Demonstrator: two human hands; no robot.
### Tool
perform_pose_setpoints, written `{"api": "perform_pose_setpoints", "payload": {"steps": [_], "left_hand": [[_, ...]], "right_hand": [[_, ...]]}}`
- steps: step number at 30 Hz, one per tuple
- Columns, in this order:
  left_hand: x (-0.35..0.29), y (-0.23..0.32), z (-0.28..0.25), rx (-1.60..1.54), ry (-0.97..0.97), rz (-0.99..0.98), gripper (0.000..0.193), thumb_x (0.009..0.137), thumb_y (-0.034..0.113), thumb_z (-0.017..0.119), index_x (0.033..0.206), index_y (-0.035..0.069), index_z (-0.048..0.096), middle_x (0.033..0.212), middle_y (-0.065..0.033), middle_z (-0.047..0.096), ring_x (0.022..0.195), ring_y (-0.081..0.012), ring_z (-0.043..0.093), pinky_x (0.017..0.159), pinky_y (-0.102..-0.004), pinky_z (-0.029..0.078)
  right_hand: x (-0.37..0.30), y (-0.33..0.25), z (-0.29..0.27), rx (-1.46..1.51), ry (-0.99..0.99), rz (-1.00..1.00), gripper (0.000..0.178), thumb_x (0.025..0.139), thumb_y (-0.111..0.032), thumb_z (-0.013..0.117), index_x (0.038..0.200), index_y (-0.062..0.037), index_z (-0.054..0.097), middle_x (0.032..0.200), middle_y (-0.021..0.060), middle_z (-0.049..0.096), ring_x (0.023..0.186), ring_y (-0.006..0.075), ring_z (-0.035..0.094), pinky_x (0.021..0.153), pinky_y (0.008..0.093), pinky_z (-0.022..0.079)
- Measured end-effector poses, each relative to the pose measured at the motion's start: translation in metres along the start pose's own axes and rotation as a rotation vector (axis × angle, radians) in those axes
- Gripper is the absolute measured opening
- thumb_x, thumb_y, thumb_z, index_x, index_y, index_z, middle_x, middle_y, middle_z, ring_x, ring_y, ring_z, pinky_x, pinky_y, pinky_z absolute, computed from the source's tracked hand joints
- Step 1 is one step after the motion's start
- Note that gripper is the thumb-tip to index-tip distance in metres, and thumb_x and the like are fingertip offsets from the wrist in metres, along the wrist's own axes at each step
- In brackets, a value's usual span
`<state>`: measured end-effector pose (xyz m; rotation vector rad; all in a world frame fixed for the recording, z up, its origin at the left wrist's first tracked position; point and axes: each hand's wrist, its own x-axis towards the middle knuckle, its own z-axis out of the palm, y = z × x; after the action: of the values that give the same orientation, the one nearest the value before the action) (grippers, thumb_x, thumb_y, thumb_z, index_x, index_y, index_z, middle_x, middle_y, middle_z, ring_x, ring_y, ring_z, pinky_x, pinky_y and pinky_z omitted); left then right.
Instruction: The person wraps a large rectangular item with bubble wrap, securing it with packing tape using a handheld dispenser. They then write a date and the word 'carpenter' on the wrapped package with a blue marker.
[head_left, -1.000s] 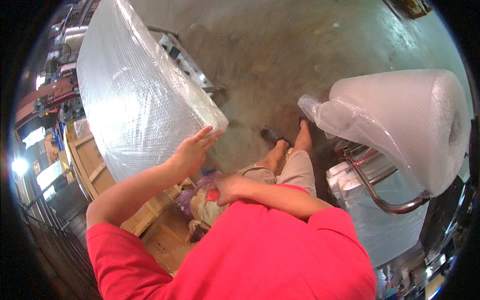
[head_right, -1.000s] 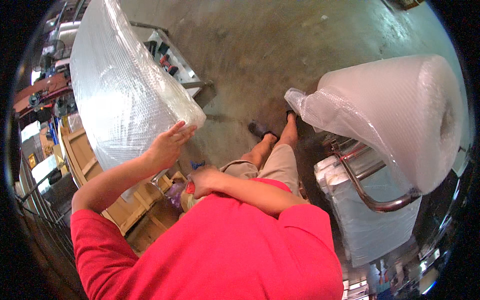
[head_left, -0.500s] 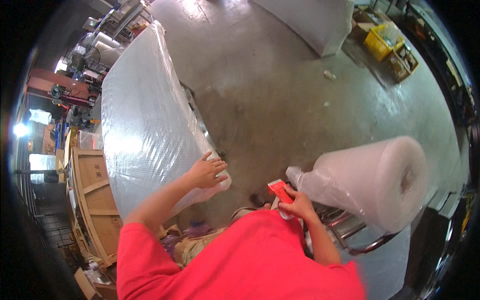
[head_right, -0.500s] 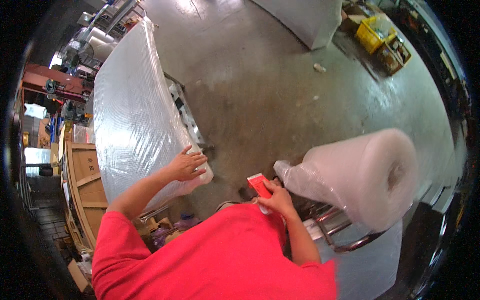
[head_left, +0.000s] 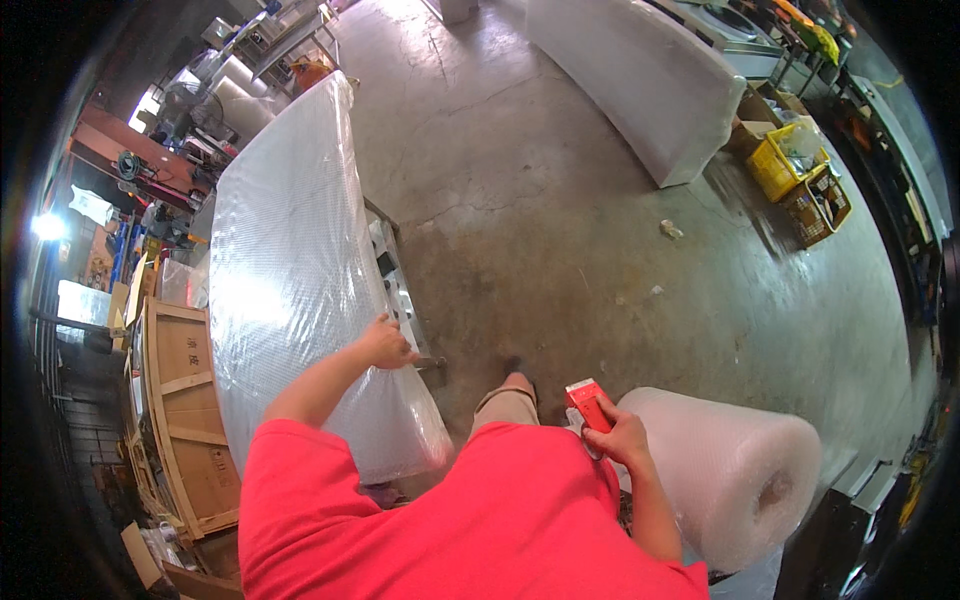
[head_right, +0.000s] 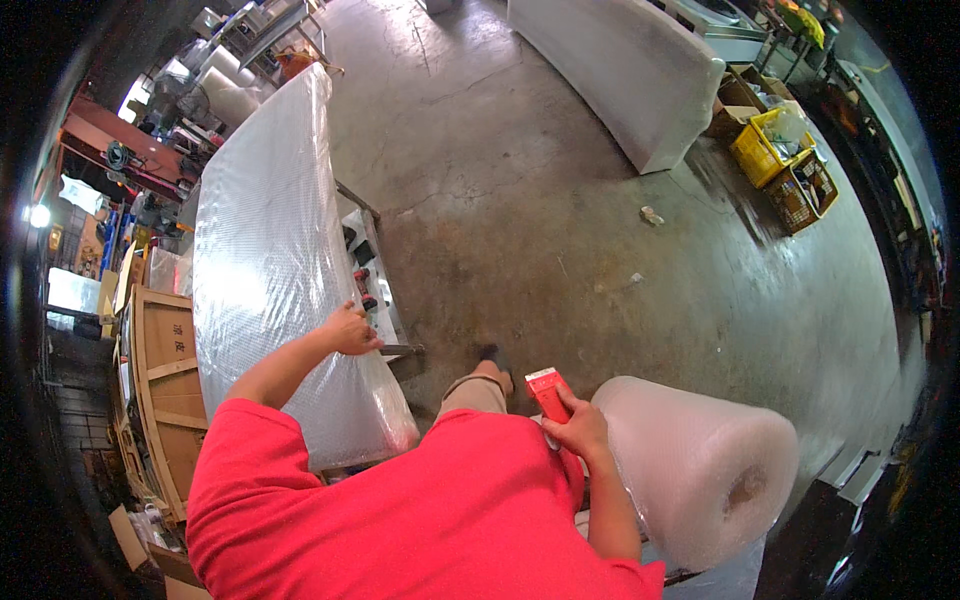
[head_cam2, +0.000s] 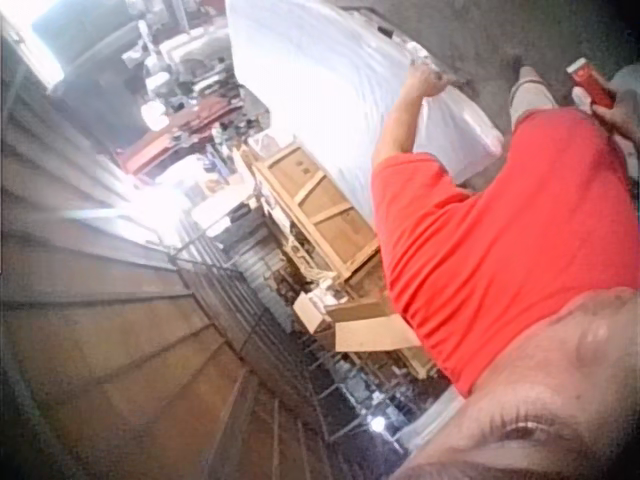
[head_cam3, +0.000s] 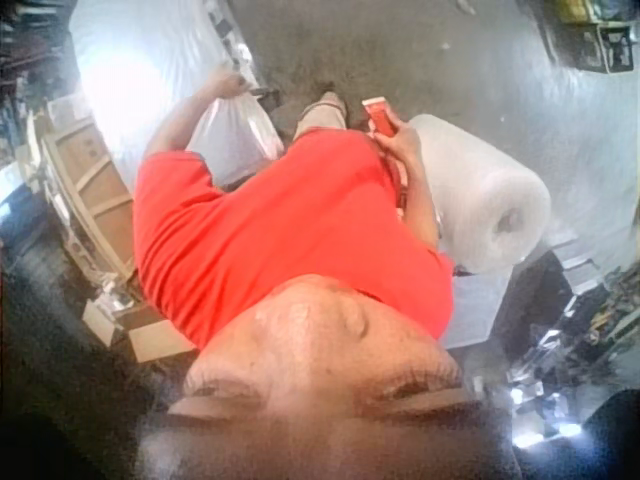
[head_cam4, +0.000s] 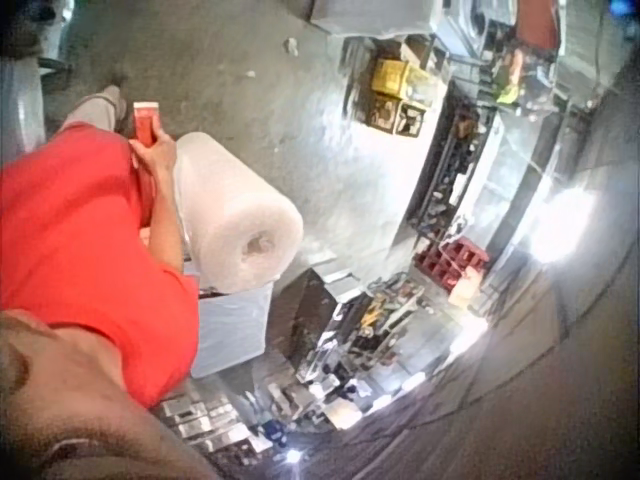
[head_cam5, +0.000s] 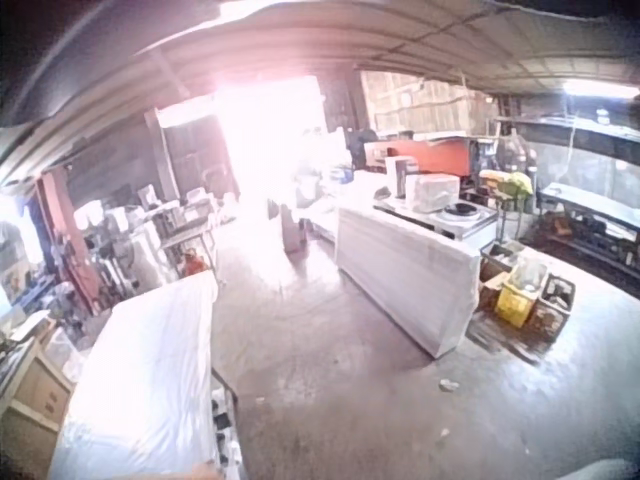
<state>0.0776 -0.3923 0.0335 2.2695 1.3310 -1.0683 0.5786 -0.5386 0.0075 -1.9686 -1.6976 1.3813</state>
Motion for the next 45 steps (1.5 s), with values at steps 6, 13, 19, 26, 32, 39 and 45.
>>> {"api": "perform_pose_setpoints", "payload": {"steps": [6, 13, 19, 26, 32, 39, 45], "left_hand": [[0.044, -0.087, -0.027, 0.051, 0.025, 0.066, 0.061, 0.096, 0.058, 0.042, 0.088, 0.013, 0.082, 0.095, -0.0097, 0.075, 0.119, -0.0294, 0.058, 0.122, -0.0531, 0.017], [0.095, -0.190, -0.062, -0.014, 0.065, 0.189, 0.059, 0.096, 0.057, 0.043, 0.080, 0.015, 0.081, 0.090, -0.0134, 0.075, 0.126, -0.0358, 0.055, 0.122, -0.0562, 0.013], [0.134, -0.266, -0.092, 0.092, -0.075, 0.217, 0.052, 0.095, 0.059, 0.044, 0.094, 0.023, 0.082, 0.103, -0.0043, 0.075, 0.138, -0.0350, 0.046, 0.121, -0.0633, 0.009], [0.241, -0.440, -0.152, 0.097, -0.094, -0.011, 0.064, 0.095, 0.060, 0.040, 0.087, 0.012, 0.081, 0.101, -0.0090, 0.076, 0.140, -0.0346, 0.045, 0.122, -0.0615, 0.001], [0.311, -0.605, -0.218, 0.125, -0.109, 0.028, 0.063, 0.097, 0.057, 0.042, 0.084, 0.009, 0.081, 0.096, -0.0110, 0.076, 0.132, -0.0336, 0.054, 0.123, -0.0606, 0.005], [0.378, -0.711, -0.260, 0.061, -0.153, -0.076, 0.057, 0.094, 0.055, 0.047, 0.079, 0.010, 0.080, 0.090, -0.0126, 0.075, 0.125, -0.0321, 0.059, 0.124, -0.0575, 0.008], [0.437, -0.846, -0.318, 0.163, 0.060, -0.116, 0.052, 0.093, 0.053, 0.052, 0.085, 0.009, 0.079, 0.093, -0.0092, 0.075, 0.121, -0.0283, 0.060, 0.124, -0.0578, 0.008]], "right_hand": [[0.120, -0.059, -0.022, -0.116, -0.014, -0.035, 0.080, 0.068, -0.045, 0.076, 0.142, -0.0218, 0.058, 0.104, 0.0172, 0.074, 0.098, 0.0356, 0.071, 0.089, 0.0439, 0.055], [0.292, -0.195, -0.036, -0.214, -0.085, -0.104, 0.077, 0.067, -0.042, 0.075, 0.140, -0.0225, 0.060, 0.100, 0.0183, 0.073, 0.095, 0.0362, 0.071, 0.087, 0.0452, 0.055], [0.426, -0.306, -0.045, -0.224, -0.086, -0.261, 0.076, 0.066, -0.041, 0.075, 0.138, -0.0216, 0.061, 0.092, 0.0204, 0.070, 0.089, 0.0388, 0.070, 0.081, 0.0475, 0.055], [0.574, -0.388, -0.051, -0.275, -0.167, -0.291, 0.079, 0.066, -0.044, 0.075, 0.141, -0.0255, 0.059, 0.093, 0.0198, 0.069, 0.092, 0.0387, 0.069, 0.083, 0.0481, 0.054], [0.725, -0.462, -0.055, -0.218, -0.125, -0.281, 0.078, 0.066, -0.042, 0.075, 0.140, -0.0244, 0.059, 0.092, 0.0194, 0.068, 0.091, 0.0383, 0.069, 0.082, 0.0473, 0.054], [0.867, -0.603, -0.098, -0.326, -0.159, -0.407, 0.074, 0.068, -0.039, 0.073, 0.140, -0.0268, 0.059, 0.089, 0.0182, 0.065, 0.088, 0.0384, 0.068, 0.081, 0.0470, 0.054], [0.983, -0.703, -0.089, -0.380, -0.149, -0.551, 0.075, 0.067, -0.039, 0.076, 0.139, -0.0227, 0.060, 0.089, 0.0179, 0.063, 0.086, 0.0376, 0.066, 0.077, 0.0464, 0.053]]}}
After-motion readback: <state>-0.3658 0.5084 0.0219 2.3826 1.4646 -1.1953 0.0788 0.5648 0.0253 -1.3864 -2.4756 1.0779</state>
